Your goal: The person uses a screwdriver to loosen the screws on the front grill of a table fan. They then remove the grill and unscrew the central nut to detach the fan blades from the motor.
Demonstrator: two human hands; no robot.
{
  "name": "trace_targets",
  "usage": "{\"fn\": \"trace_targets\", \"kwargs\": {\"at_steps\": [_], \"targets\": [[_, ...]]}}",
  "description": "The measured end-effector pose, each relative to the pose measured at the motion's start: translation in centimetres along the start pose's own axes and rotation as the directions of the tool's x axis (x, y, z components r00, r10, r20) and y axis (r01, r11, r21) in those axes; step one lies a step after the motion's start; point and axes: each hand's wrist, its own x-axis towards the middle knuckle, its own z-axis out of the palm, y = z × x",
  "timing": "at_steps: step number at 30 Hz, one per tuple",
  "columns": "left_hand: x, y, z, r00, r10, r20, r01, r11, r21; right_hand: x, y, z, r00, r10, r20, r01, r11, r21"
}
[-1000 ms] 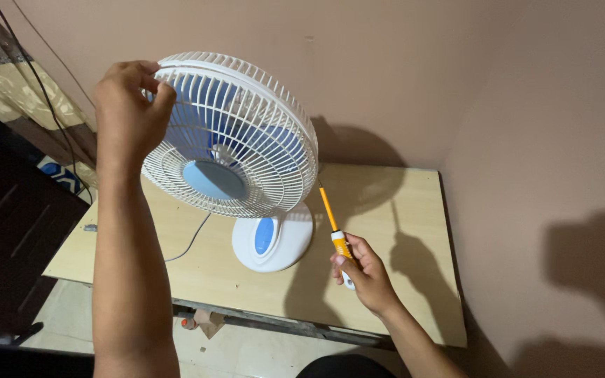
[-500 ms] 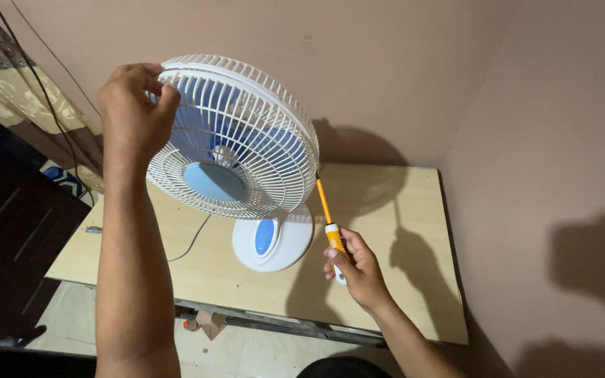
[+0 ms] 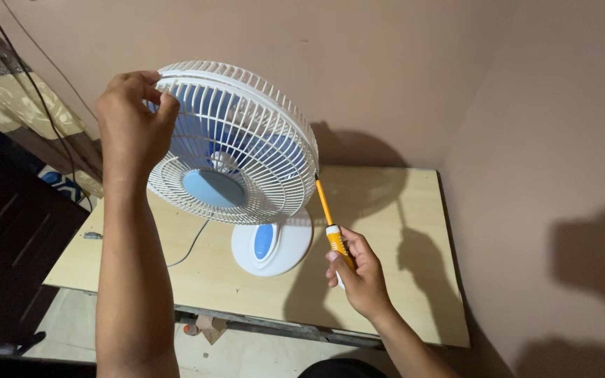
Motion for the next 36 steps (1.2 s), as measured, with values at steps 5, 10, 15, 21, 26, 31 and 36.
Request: {"fn": "trace_targets", "kwargs": {"at_steps": [5, 10, 15, 21, 26, 31, 36], "targets": [[-0.7, 1.0, 0.1, 0.999, 0.029, -0.028, -0.028, 0.999, 0.02, -0.1, -0.6, 1.1, 0.999, -0.011, -0.033, 0.011, 1.0, -0.018], [-1.5, 2.1, 0.2, 0.999, 0.045, -0.023, -0.045, 0.999, 0.016, 0.4, -2.3, 1.6, 0.999, 0.044, 0.008, -0.044, 0.999, -0.012], [-2.0, 2.6, 0.3, 0.991, 0.123, -0.042, -0.121, 0.991, 0.062, 2.5, -4.2, 0.7, 0.994, 0.105, 0.022, -0.103, 0.992, -0.077], [-1.7, 2.3, 0.4, 0.999, -0.026, -0.03, 0.026, 0.999, 0.021, 4.9, -6.1, -3.9, 0.975, 0.219, 0.032, -0.212, 0.965, -0.157], [-1.6, 1.7, 0.3, 0.994, 0.098, -0.052, -0.095, 0.994, 0.059, 7.4, -7.5, -9.0, 0.945, 0.243, 0.218, -0.243, 0.97, -0.028], [-1.6, 2.0, 0.5, 0.999, 0.029, -0.04, -0.027, 0.999, 0.044, 8.6, -7.5, -11.7, 0.927, 0.277, 0.252, -0.254, 0.96, -0.122], [-1.7, 2.3, -0.1, 0.997, 0.077, -0.018, -0.077, 0.996, 0.033, 9.3, -5.1, -14.3, 0.892, 0.217, 0.396, -0.202, 0.976, -0.082]]}}
